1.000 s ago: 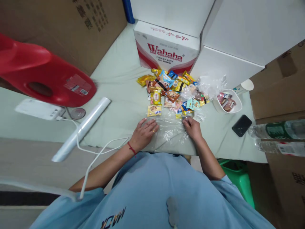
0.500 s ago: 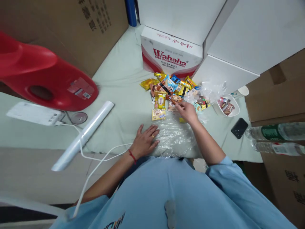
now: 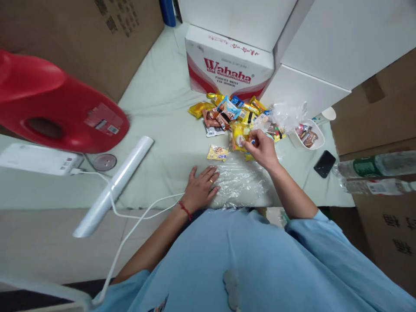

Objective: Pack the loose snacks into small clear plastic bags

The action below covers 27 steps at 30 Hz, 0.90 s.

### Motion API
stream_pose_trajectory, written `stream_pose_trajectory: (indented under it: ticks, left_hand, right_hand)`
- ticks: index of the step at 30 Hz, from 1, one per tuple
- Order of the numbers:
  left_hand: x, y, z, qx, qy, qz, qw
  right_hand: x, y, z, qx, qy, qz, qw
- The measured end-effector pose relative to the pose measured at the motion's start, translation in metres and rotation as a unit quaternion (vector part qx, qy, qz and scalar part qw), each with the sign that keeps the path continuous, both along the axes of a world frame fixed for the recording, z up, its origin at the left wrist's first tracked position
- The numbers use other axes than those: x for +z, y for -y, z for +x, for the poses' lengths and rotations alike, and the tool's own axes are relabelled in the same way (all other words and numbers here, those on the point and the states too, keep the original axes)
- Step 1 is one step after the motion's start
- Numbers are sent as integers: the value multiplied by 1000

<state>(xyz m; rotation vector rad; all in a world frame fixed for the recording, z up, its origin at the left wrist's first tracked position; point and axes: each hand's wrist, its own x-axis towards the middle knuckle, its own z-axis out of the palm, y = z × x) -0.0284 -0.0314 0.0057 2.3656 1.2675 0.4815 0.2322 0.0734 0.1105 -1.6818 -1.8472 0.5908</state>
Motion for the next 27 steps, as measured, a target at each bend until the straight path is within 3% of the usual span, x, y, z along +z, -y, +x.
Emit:
stream_pose_trajectory:
  ticks: [2,5,8,12,16,18,22,25,27]
  left_hand:
    - [-1,0,1,3,6,0,1000]
    - [-2,-1,2,6,5,2,1000]
    - [-4,-1,2,8,2,3,1000]
    - [-6,-1,2,10,-7,8,1000]
    - [-8,2,2,23,-23,9,999]
    - [-8,5,3,32,-29,9,999]
    - [-8,10,4,45,-36,9,998]
    - [-8,11,0,51,-39,12,998]
    - [-6,14,-6,46,-30,30,998]
  right_hand:
    - [2,39,9,22,120,18,992]
    - [-13,92,6,109,262,-41,958]
    - [-30,120,2,201,264,-89,939]
    - [-34,116,10,164,232,-59,957]
    - [-33,100,18,210,248,-77,943]
    - [-34,97,18,186,238,-74,950]
    - [-43,98,11,134,219,-63,964]
    - [-53,103,13,137,188,-73,970]
    - [-57,114,26,143,127,-36,981]
